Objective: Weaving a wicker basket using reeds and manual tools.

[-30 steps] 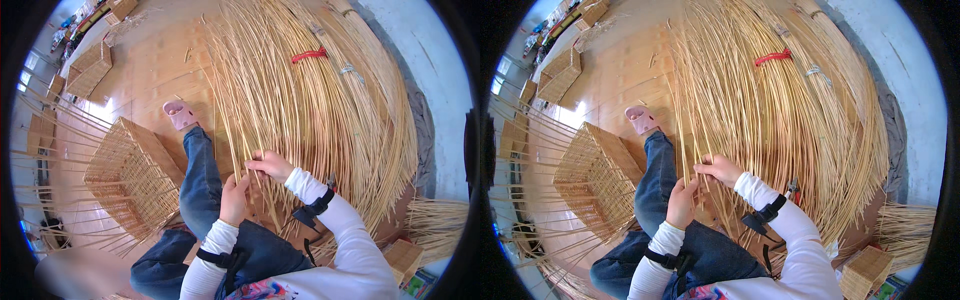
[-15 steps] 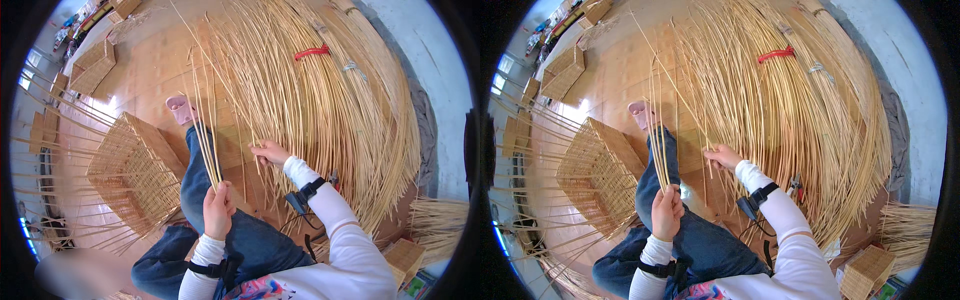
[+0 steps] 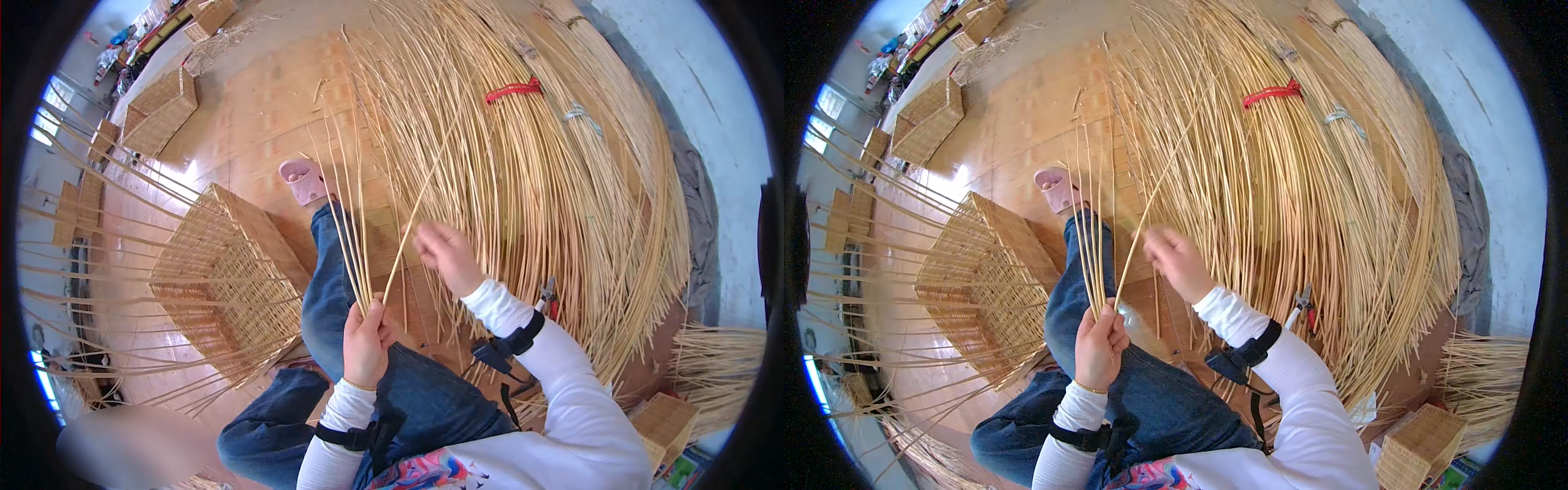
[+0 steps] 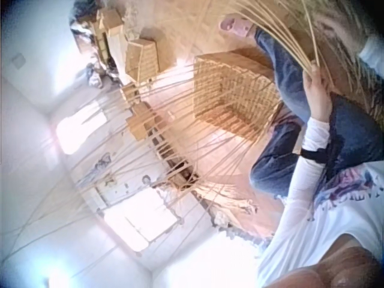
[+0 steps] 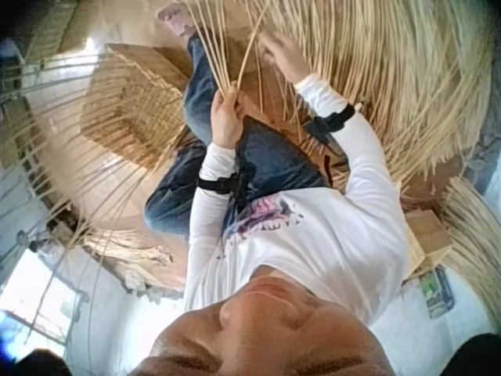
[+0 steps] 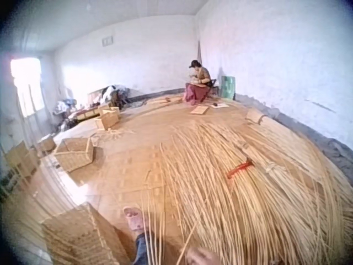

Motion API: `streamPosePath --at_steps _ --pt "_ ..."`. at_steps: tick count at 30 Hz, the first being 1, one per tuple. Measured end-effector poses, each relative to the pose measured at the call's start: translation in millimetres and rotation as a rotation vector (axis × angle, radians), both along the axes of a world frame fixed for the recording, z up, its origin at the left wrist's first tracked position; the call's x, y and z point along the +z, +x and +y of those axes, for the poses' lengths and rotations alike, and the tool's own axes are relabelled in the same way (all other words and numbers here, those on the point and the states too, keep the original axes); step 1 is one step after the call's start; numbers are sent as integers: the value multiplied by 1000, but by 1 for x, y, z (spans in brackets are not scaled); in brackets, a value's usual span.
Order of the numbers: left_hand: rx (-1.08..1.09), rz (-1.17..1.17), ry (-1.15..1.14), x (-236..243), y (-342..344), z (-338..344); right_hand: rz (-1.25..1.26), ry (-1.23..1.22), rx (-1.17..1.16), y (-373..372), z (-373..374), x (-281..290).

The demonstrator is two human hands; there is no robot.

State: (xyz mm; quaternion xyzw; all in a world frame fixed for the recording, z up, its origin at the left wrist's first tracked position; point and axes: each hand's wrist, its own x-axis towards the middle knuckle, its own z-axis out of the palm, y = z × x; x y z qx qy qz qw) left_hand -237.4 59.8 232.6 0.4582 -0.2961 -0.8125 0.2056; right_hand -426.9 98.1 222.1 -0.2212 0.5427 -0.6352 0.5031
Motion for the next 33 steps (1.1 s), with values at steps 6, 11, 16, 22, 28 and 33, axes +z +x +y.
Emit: streamPosePath --at_steps 6,11,16,22,28,33 --pt "3 229 101 38 20 -2 394 -330 -471 -29 15 -4" --pt "-6 328 107 53 53 -13 952 230 -219 -17 42 -109" --pt "-46 318 -57 42 76 -22 821 511 -176 -18 46 -194" --pt "77 40 -80 19 84 -25 795 647 291 -12 21 -276" --pt "136 94 16 25 65 -24 649 799 350 17 12 -306" --pt "75 17 -80 44 57 0 806 843 421 7 5 -227"
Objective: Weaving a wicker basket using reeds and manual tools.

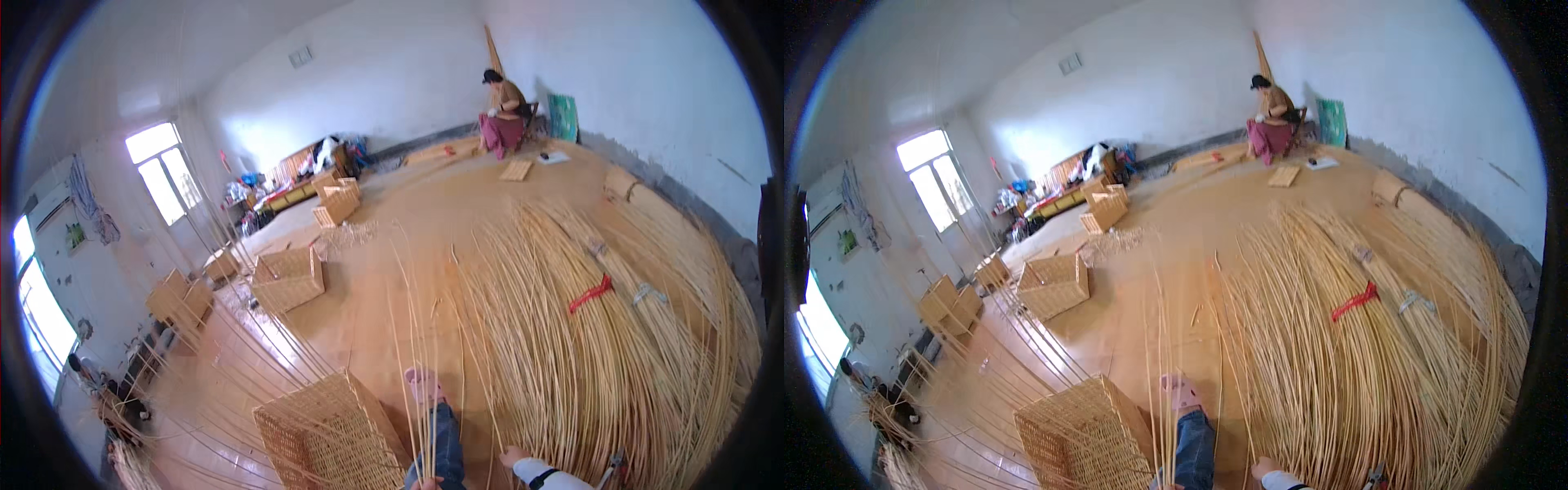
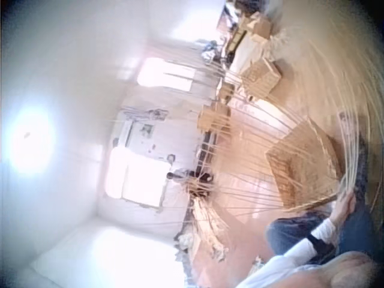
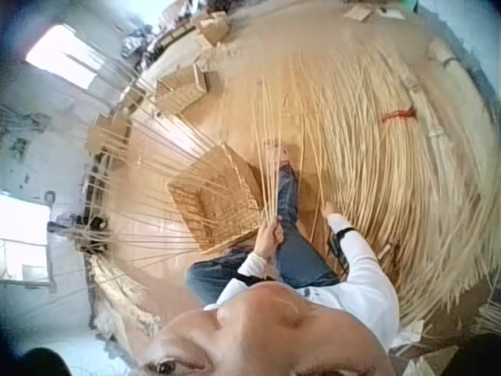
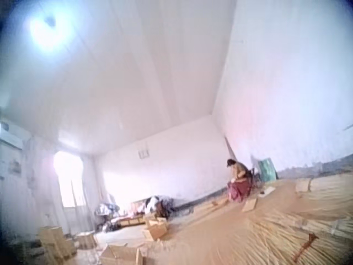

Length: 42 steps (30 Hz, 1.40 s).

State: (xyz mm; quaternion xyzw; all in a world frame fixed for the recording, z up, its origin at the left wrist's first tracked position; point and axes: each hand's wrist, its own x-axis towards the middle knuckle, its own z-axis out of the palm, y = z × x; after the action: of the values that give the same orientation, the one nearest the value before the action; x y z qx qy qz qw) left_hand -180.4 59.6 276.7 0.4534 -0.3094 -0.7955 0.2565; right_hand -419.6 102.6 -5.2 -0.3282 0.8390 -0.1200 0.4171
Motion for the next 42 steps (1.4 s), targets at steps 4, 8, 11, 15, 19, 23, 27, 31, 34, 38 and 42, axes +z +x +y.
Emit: streamPosePath --at_steps 4,8,11,15,19,23,27,31,34,38,42 --pt "-59 63 -78 3 8 38 -646 -494 -174 26 3 116" --pt "-197 119 -95 0 22 79 -1669 -761 -256 67 1 233" --pt "-319 152 -171 0 27 94 -1470 -951 -367 83 7 302" --pt "-397 175 -399 8 24 76 -1216 -1087 -60 99 25 364" --pt "-406 199 -497 19 14 44 -1138 -1174 251 106 31 383" --pt "-468 132 -447 18 15 34 -865 -1168 264 109 28 354" --pt "-525 15 -543 8 15 32 -1114 -1089 54 108 19 317" --pt "-619 215 -286 -1 11 20 -1358 -956 -44 89 7 306" --pt "-540 209 -246 -5 7 23 -1499 -927 -10 80 0 308" --pt "-431 377 72 -8 2 39 -1428 -654 14 76 -6 302" --pt "-337 210 -63 0 -1 39 -1473 -702 -68 71 -15 285"
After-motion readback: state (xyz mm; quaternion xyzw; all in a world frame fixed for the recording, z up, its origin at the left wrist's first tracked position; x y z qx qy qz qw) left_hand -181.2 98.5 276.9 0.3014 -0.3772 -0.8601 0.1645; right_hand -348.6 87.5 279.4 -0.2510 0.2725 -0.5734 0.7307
